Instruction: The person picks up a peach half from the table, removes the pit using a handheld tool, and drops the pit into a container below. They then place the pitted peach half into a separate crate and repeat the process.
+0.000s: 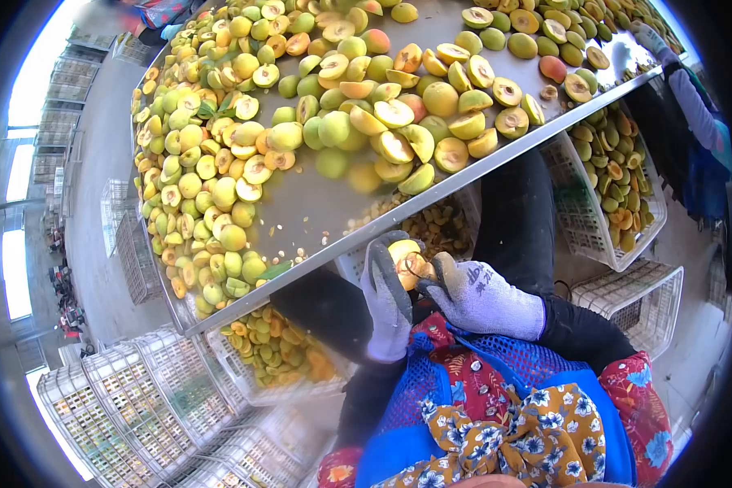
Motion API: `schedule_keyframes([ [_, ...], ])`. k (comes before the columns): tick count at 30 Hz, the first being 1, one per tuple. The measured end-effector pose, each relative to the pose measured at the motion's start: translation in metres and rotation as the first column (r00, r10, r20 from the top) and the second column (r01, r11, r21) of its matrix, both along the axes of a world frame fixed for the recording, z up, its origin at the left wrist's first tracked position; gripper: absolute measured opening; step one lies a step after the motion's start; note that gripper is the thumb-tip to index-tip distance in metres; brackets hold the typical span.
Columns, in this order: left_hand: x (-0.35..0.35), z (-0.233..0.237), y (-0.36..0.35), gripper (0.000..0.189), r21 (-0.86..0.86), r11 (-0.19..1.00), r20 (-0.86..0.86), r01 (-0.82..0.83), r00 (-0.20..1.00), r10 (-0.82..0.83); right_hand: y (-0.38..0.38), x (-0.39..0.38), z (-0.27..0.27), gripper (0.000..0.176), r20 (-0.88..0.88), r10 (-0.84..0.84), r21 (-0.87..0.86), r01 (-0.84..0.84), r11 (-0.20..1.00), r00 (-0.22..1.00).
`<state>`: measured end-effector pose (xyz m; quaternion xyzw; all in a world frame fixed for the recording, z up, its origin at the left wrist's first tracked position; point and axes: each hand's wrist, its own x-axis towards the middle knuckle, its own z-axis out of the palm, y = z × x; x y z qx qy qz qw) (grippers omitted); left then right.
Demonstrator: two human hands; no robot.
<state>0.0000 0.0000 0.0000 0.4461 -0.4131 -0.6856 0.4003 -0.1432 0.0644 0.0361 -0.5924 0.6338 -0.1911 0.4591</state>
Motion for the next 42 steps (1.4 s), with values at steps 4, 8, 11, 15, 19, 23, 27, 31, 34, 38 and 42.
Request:
schedule_keyframes([
  [4, -0.007, -0.003, 0.01, 0.04, -0.146, 0.988, 0.152, -0.059, 0.985, 0.081, 0.006, -0.003, -0.011, 0.033, -0.101, 0.166, -0.252, -0.186, 0.95, 0.981],
  [8, -0.013, -0.002, 0.014, 0.04, -0.371, 0.925, 0.27, -0.077, 0.945, 0.186, -0.01, -0.01, 0.018, 0.032, 0.515, -0.159, 0.204, 0.06, 0.977, 0.843],
  [11, -0.01, -0.001, 0.011, 0.039, -0.192, 0.981, 0.253, -0.035, 0.964, 0.084, 0.008, -0.01, -0.019, 0.034, -0.285, 0.283, -0.405, -0.382, 0.831, 0.916],
  [15, -0.012, -0.002, 0.012, 0.036, -0.108, 0.993, 0.264, -0.038, 0.962, 0.065, 0.015, 0.002, -0.01, 0.036, -0.008, -0.081, -0.193, 0.078, 0.978, 0.997],
  [19, -0.013, -0.004, 0.014, 0.035, -0.19, 0.981, 0.281, -0.03, 0.956, 0.083, 0.013, 0.003, -0.005, 0.035, -0.019, -0.083, -0.209, 0.078, 0.975, 0.996],
  [23, -0.011, -0.002, 0.016, 0.035, -0.196, 0.98, 0.327, -0.012, 0.942, 0.077, 0.011, -0.007, -0.013, 0.032, -0.144, 0.22, -0.312, -0.255, 0.915, 0.965],
  [27, -0.012, -0.002, 0.021, 0.036, -0.337, 0.942, 0.342, -0.001, 0.932, 0.124, 0.005, -0.01, -0.006, 0.031, 0.307, 0.012, -0.116, 0.025, 0.993, 0.952],
  [31, -0.013, -0.002, 0.02, 0.035, -0.347, 0.937, 0.398, 0.048, 0.912, 0.1, 0.015, -0.007, -0.011, 0.033, 0.0, 0.001, -0.125, -0.001, 0.992, 1.0],
  [34, -0.014, -0.002, 0.018, 0.035, -0.274, 0.961, 0.36, 0.03, 0.93, 0.073, 0.018, -0.004, -0.01, 0.034, -0.018, -0.026, -0.168, 0.022, 0.986, 0.999],
  [38, -0.013, -0.003, 0.02, 0.035, -0.326, 0.944, 0.386, 0.054, 0.919, 0.081, 0.015, -0.003, -0.03, 0.034, 0.106, 0.046, -0.379, -0.003, 0.926, 0.993],
  [42, -0.016, 0.0, 0.024, 0.035, -0.448, 0.892, 0.42, 0.049, 0.893, 0.162, 0.009, -0.01, -0.014, 0.033, 0.453, -0.101, 0.001, 0.113, 0.994, 0.886],
])
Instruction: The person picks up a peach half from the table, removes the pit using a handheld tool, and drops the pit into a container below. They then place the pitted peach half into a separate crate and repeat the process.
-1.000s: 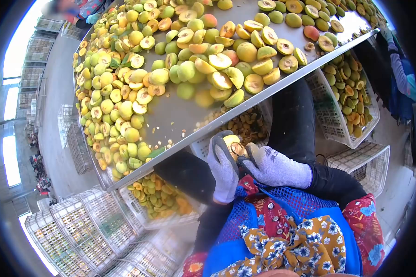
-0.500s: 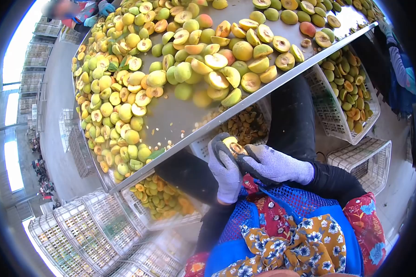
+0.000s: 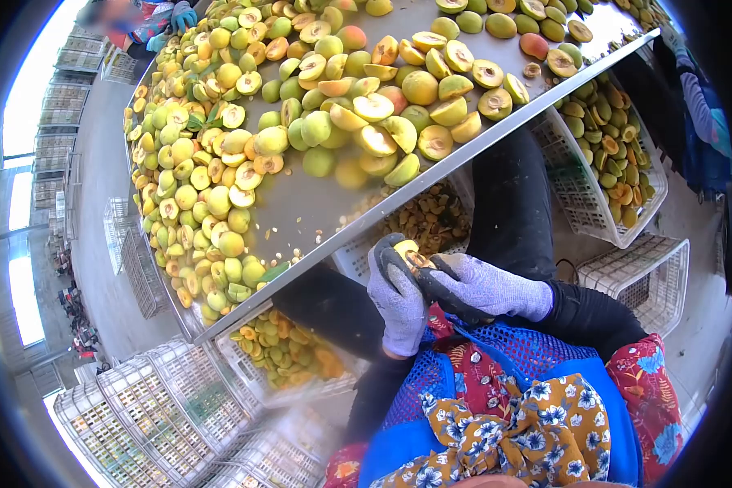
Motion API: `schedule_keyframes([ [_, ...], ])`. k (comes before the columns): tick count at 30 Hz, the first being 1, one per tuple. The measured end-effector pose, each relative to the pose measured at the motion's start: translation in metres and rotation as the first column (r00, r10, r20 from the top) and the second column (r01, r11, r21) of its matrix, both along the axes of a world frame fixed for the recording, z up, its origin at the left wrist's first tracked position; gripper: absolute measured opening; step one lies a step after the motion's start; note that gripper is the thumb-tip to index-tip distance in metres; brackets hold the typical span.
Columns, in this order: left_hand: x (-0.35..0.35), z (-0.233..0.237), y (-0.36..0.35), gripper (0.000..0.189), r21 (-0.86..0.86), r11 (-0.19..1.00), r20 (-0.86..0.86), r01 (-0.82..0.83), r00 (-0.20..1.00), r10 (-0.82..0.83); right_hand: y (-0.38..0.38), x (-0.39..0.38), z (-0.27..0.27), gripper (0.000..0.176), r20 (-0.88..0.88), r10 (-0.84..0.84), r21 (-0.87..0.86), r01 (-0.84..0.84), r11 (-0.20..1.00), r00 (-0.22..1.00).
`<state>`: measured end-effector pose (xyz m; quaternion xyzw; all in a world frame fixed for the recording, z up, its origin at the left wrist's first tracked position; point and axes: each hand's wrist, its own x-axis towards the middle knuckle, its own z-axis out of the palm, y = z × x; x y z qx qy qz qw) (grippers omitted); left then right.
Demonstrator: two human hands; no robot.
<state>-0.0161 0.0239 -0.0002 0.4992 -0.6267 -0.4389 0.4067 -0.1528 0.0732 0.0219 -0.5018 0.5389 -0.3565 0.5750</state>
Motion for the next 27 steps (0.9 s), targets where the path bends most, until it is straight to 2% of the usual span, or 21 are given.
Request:
schedule_keyframes([
  [1, 0.001, 0.0, -0.001, 0.035, 0.064, 0.998, -0.006, 0.018, 1.0, -0.017, 0.001, 0.0, 0.002, 0.033, -0.025, 0.002, 0.058, -0.001, 0.998, 1.0],
  [3, 0.003, -0.001, -0.003, 0.034, 0.191, 0.98, -0.022, 0.057, 0.998, -0.054, 0.012, 0.002, -0.004, 0.032, -0.447, 0.028, -0.105, -0.084, 0.991, 0.894],
  [6, 0.0, -0.002, -0.002, 0.035, 0.323, 0.946, -0.198, 0.03, 0.979, 0.037, 0.015, 0.005, 0.005, 0.032, -0.478, -0.049, -0.145, -0.024, 0.989, 0.877],
  [9, 0.001, 0.001, -0.001, 0.036, 0.264, 0.964, -0.106, 0.015, 0.994, 0.014, 0.019, 0.01, 0.004, 0.032, -0.462, -0.076, -0.149, 0.007, 0.989, 0.884],
  [12, 0.003, -0.005, 0.001, 0.035, 0.249, 0.969, -0.124, 0.012, 0.992, 0.019, 0.016, 0.01, 0.006, 0.032, -0.484, -0.028, -0.126, -0.038, 0.991, 0.874],
  [14, 0.002, -0.002, 0.003, 0.034, 0.202, 0.979, -0.057, 0.026, 0.998, -0.015, 0.019, 0.011, -0.008, 0.032, -0.459, 0.018, -0.142, -0.094, 0.985, 0.888],
  [15, 0.002, 0.0, 0.002, 0.033, 0.175, 0.984, -0.024, 0.031, 0.999, -0.028, 0.018, 0.009, -0.01, 0.032, -0.426, 0.033, -0.182, -0.122, 0.976, 0.904],
  [18, 0.0, -0.006, 0.005, 0.035, 0.099, 0.995, -0.114, 0.005, 0.993, 0.006, 0.009, -0.002, -0.004, 0.033, -0.283, 0.076, -0.358, -0.179, 0.916, 0.956],
  [19, 0.001, -0.005, 0.006, 0.035, 0.078, 0.997, -0.074, 0.02, 0.997, -0.015, 0.007, -0.004, 0.003, 0.033, -0.178, 0.09, -0.163, -0.12, 0.979, 0.98],
  [21, 0.003, -0.002, 0.004, 0.035, 0.034, 0.998, 0.007, 0.051, 0.999, -0.051, 0.003, -0.004, 0.016, 0.034, 0.036, 0.048, 0.253, -0.056, 0.966, 0.998],
  [22, 0.002, -0.001, 0.004, 0.036, 0.072, 0.997, -0.008, 0.041, 0.999, -0.041, 0.008, -0.002, -0.004, 0.035, -0.6, 0.105, -0.356, -0.383, 0.852, 0.793],
  [23, 0.0, -0.001, 0.004, 0.036, 0.11, 0.993, -0.022, 0.035, 0.999, -0.033, 0.021, 0.001, -0.015, 0.034, -0.548, 0.081, -0.27, -0.268, 0.925, 0.833],
  [25, -0.004, -0.002, 0.003, 0.037, 0.167, 0.986, -0.089, 0.025, 0.996, -0.01, 0.022, 0.004, 0.01, 0.034, -0.455, 0.005, -0.06, -0.036, 0.998, 0.891],
  [26, -0.004, -0.003, 0.004, 0.038, 0.187, 0.982, -0.135, 0.016, 0.991, 0.01, 0.024, 0.009, 0.004, 0.033, -0.459, -0.085, -0.16, 0.011, 0.987, 0.884],
  [27, -0.004, -0.003, 0.004, 0.038, 0.205, 0.979, -0.18, 0.006, 0.983, 0.032, 0.026, 0.012, 0.002, 0.033, -0.446, -0.1, -0.167, 0.027, 0.986, 0.889],
])
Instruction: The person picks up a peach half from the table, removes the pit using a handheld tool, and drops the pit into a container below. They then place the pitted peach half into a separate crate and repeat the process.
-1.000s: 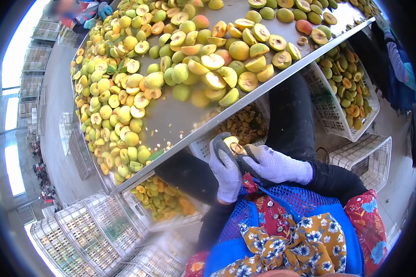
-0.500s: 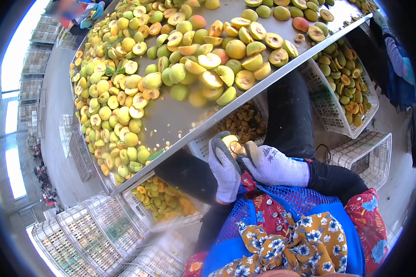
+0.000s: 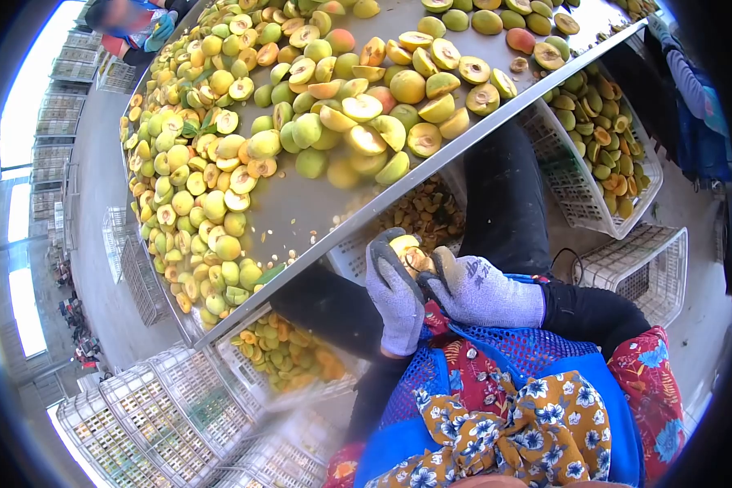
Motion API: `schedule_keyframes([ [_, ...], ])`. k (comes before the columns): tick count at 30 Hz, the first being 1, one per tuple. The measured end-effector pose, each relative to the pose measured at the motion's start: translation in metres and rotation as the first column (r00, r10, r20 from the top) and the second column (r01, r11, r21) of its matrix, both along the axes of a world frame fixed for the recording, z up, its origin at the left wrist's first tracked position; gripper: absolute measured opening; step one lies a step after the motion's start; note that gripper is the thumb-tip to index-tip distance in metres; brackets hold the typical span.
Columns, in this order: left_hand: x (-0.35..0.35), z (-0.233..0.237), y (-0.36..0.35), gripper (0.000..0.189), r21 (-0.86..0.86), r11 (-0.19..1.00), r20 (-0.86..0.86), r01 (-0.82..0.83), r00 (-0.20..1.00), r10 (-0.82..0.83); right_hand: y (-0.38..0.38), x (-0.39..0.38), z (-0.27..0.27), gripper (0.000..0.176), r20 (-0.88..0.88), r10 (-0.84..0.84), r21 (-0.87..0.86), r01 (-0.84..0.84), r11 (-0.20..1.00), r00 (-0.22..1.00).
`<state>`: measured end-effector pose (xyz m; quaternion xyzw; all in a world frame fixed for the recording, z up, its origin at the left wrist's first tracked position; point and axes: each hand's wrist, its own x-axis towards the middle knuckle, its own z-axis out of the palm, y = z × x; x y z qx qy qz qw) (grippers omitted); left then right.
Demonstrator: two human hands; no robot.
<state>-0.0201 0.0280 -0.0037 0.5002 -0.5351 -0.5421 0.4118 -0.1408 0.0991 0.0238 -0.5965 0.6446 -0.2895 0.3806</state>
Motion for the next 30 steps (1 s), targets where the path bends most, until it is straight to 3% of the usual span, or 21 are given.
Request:
schedule_keyframes([
  [7, 0.005, 0.006, 0.005, 0.037, -0.037, 0.999, 0.117, 0.021, 0.993, -0.017, 0.002, 0.006, -0.018, 0.032, -0.026, 0.06, -0.061, -0.061, 0.996, 0.998],
  [11, 0.007, 0.001, 0.009, 0.037, -0.161, 0.986, 0.132, 0.038, 0.991, -0.017, -0.004, 0.0, -0.029, 0.036, 0.235, 0.076, -0.214, -0.025, 0.977, 0.969],
  [12, 0.006, 0.001, 0.01, 0.037, -0.194, 0.98, 0.131, 0.034, 0.991, -0.009, -0.006, -0.002, -0.024, 0.038, 0.467, 0.003, 0.074, -0.042, 0.996, 0.884],
  [13, 0.007, 0.003, 0.012, 0.038, -0.178, 0.982, 0.135, 0.057, 0.99, -0.033, -0.005, -0.005, -0.017, 0.04, 0.643, -0.137, 0.344, -0.125, 0.931, 0.753],
  [14, 0.008, 0.007, 0.012, 0.038, -0.165, 0.983, 0.139, 0.081, 0.989, -0.058, -0.006, -0.008, -0.007, 0.042, 0.738, -0.319, 0.553, -0.263, 0.79, 0.595],
  [15, 0.008, 0.01, 0.012, 0.039, -0.152, 0.983, 0.14, 0.102, 0.987, -0.081, -0.008, -0.012, 0.01, 0.046, 0.743, -0.385, 0.601, -0.293, 0.743, 0.547],
  [19, 0.017, 0.006, 0.004, 0.044, 0.094, 0.959, -0.231, 0.269, 0.942, -0.242, -0.005, -0.021, 0.011, 0.04, 0.791, -0.61, 0.526, -0.544, 0.654, 0.031],
  [21, 0.019, 0.009, 0.004, 0.048, 0.112, 0.923, -0.354, 0.369, 0.882, -0.31, -0.001, -0.021, -0.007, 0.04, 0.638, -0.717, 0.321, -0.749, 0.579, -0.282],
  [22, 0.019, 0.012, 0.003, 0.049, 0.103, 0.915, -0.335, 0.389, 0.88, -0.337, 0.001, -0.021, -0.011, 0.04, 0.507, -0.763, 0.188, -0.812, 0.552, -0.401],
  [24, 0.019, 0.019, 0.002, 0.051, 0.088, 0.9, -0.296, 0.427, 0.874, -0.386, 0.004, -0.021, -0.012, 0.038, 0.5, -0.759, 0.187, -0.803, 0.566, -0.417],
  [26, 0.018, 0.015, -0.001, 0.051, -0.072, 0.895, -0.174, 0.441, 0.878, -0.446, 0.006, -0.02, -0.011, 0.039, 0.563, -0.735, 0.242, -0.776, 0.583, -0.377],
  [27, 0.018, 0.014, -0.002, 0.052, -0.15, 0.881, -0.108, 0.449, 0.878, -0.466, 0.007, -0.019, -0.013, 0.04, 0.517, -0.741, 0.176, -0.795, 0.581, -0.428],
  [30, 0.015, 0.014, 0.002, 0.05, 0.05, 0.91, -0.367, 0.412, 0.855, -0.367, 0.006, -0.015, -0.023, 0.042, 0.399, -0.744, 0.033, -0.802, 0.596, -0.536],
])
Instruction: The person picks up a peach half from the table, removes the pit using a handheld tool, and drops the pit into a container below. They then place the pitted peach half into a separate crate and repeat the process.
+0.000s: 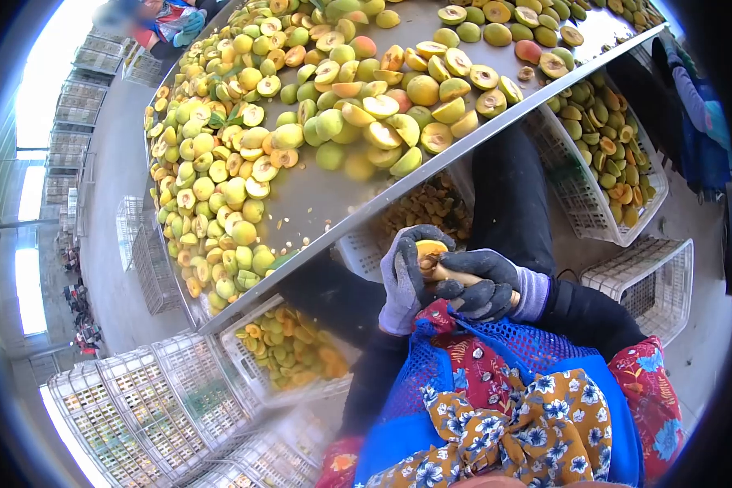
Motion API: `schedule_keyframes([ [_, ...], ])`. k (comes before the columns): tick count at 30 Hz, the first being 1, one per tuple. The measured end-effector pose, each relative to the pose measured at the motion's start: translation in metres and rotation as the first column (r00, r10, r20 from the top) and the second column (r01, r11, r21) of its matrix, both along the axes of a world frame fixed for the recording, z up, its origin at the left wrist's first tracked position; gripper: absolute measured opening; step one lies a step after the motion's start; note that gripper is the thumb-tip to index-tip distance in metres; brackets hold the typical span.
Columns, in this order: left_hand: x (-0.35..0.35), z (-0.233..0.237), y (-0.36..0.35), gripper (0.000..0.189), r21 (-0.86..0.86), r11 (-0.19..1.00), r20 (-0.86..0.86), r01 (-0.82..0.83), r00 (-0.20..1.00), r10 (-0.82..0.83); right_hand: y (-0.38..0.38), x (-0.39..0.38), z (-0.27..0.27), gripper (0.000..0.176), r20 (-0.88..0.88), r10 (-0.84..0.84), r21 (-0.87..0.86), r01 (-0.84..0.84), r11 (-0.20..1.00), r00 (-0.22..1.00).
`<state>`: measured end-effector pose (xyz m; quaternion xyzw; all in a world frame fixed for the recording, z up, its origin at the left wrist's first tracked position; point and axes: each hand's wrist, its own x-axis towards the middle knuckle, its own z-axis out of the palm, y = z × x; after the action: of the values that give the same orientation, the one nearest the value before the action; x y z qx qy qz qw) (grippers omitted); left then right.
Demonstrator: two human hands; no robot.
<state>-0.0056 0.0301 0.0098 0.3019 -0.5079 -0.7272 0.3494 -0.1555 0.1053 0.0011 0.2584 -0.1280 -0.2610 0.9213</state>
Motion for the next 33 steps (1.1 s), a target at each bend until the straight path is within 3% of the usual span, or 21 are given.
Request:
schedule_keyframes([
  [2, -0.003, -0.001, -0.001, 0.049, 0.043, 0.999, -0.021, -0.028, 0.999, 0.029, 0.0, 0.002, -0.003, 0.042, 0.034, -0.033, 0.021, 0.032, 0.999, 0.999],
  [5, -0.007, -0.022, -0.004, 0.045, 0.096, 0.981, -0.051, -0.168, 0.984, 0.173, -0.005, 0.004, 0.002, 0.045, -0.187, -0.13, -0.072, 0.118, 0.99, 0.974],
  [7, 0.016, -0.031, -0.019, 0.043, 0.245, 0.859, 0.175, -0.45, 0.892, 0.417, -0.012, 0.0, 0.017, 0.046, -0.274, -0.19, -0.134, 0.158, 0.978, 0.943],
  [8, 0.035, -0.03, -0.023, 0.042, 0.107, 0.84, 0.296, -0.532, 0.824, 0.484, -0.014, -0.001, 0.02, 0.045, -0.214, -0.243, -0.183, 0.206, 0.961, 0.946],
  [9, 0.053, -0.025, -0.027, 0.041, -0.032, 0.805, 0.415, -0.593, 0.725, 0.55, -0.02, -0.006, 0.02, 0.045, -0.279, -0.237, -0.176, 0.193, 0.965, 0.931],
  [10, 0.086, -0.012, -0.035, 0.04, -0.354, 0.791, 0.505, -0.5, 0.609, 0.611, -0.024, -0.01, 0.017, 0.045, -0.34, -0.237, -0.165, 0.191, 0.968, 0.91],
  [11, 0.119, 0.003, -0.04, 0.04, -0.55, 0.768, 0.672, -0.328, 0.373, 0.64, -0.026, -0.014, 0.009, 0.045, -0.47, -0.201, -0.146, 0.149, 0.978, 0.86],
  [12, 0.147, 0.016, -0.045, 0.041, -0.659, 0.746, 0.74, -0.1, 0.094, 0.666, -0.03, -0.018, -0.002, 0.045, -0.595, -0.16, -0.124, 0.108, 0.986, 0.787],
  [13, 0.171, 0.017, -0.049, 0.043, -0.649, 0.759, 0.73, 0.044, -0.243, 0.639, -0.035, -0.02, -0.009, 0.045, -0.707, -0.119, -0.098, 0.07, 0.993, 0.697],
  [14, 0.191, 0.016, -0.053, 0.048, -0.586, 0.792, 0.608, 0.173, -0.552, 0.571, -0.04, -0.018, -0.011, 0.044, -0.747, -0.106, -0.105, 0.041, 0.994, 0.656],
  [16, 0.197, 0.03, -0.094, 0.052, -0.566, 0.814, 0.668, 0.133, -0.505, 0.547, -0.047, -0.015, -0.012, 0.042, -0.823, -0.093, -0.119, -0.01, 0.993, 0.561],
  [18, 0.173, 0.036, -0.155, 0.053, -0.61, 0.789, 0.752, 0.072, -0.263, 0.605, -0.052, -0.011, -0.01, 0.04, -0.877, -0.072, -0.119, -0.07, 0.99, 0.474],
  [19, 0.158, 0.029, -0.187, 0.054, -0.634, 0.769, 0.744, 0.089, -0.205, 0.637, -0.052, -0.01, -0.01, 0.04, -0.902, -0.074, -0.127, -0.097, 0.987, 0.426],
  [22, 0.131, -0.035, -0.272, 0.054, -0.686, 0.711, 0.697, 0.155, -0.14, 0.703, -0.054, -0.007, -0.003, 0.038, -0.948, -0.139, -0.188, -0.15, 0.971, 0.288],
  [25, 0.127, -0.051, -0.29, 0.051, -0.648, 0.745, 0.752, 0.156, -0.018, 0.658, -0.052, -0.007, 0.011, 0.038, -0.951, -0.255, -0.289, -0.212, 0.934, 0.174],
  [28, 0.152, -0.063, -0.272, 0.046, -0.71, 0.69, 0.704, 0.141, 0.18, 0.687, -0.057, -0.006, 0.029, 0.034, -0.947, -0.293, -0.319, -0.276, 0.907, 0.133],
  [29, 0.158, -0.067, -0.254, 0.043, -0.527, 0.84, 0.725, -0.129, 0.447, 0.524, -0.06, -0.005, 0.033, 0.033, -0.945, -0.319, -0.325, -0.322, 0.889, 0.073],
  [30, 0.158, -0.063, -0.235, 0.04, -0.245, 0.896, 0.62, -0.371, 0.65, 0.439, -0.062, -0.002, 0.037, 0.032, -0.938, -0.347, -0.328, -0.365, 0.871, 0.014],
  [31, 0.133, -0.021, -0.198, 0.043, -0.158, 0.905, 0.564, -0.394, 0.716, 0.41, -0.063, 0.0, 0.039, 0.031, -0.927, -0.372, -0.324, -0.404, 0.855, -0.045],
  [32, 0.121, -0.005, -0.175, 0.043, -0.011, 0.915, 0.438, -0.403, 0.821, 0.367, -0.061, 0.001, 0.03, 0.027, -0.713, -0.672, -0.484, -0.552, 0.679, -0.201],
  [33, 0.116, -0.008, -0.159, 0.04, 0.141, 0.93, 0.344, -0.339, 0.898, 0.275, -0.058, 0.004, 0.016, 0.025, -0.386, -0.88, -0.532, -0.712, 0.458, -0.278],
])
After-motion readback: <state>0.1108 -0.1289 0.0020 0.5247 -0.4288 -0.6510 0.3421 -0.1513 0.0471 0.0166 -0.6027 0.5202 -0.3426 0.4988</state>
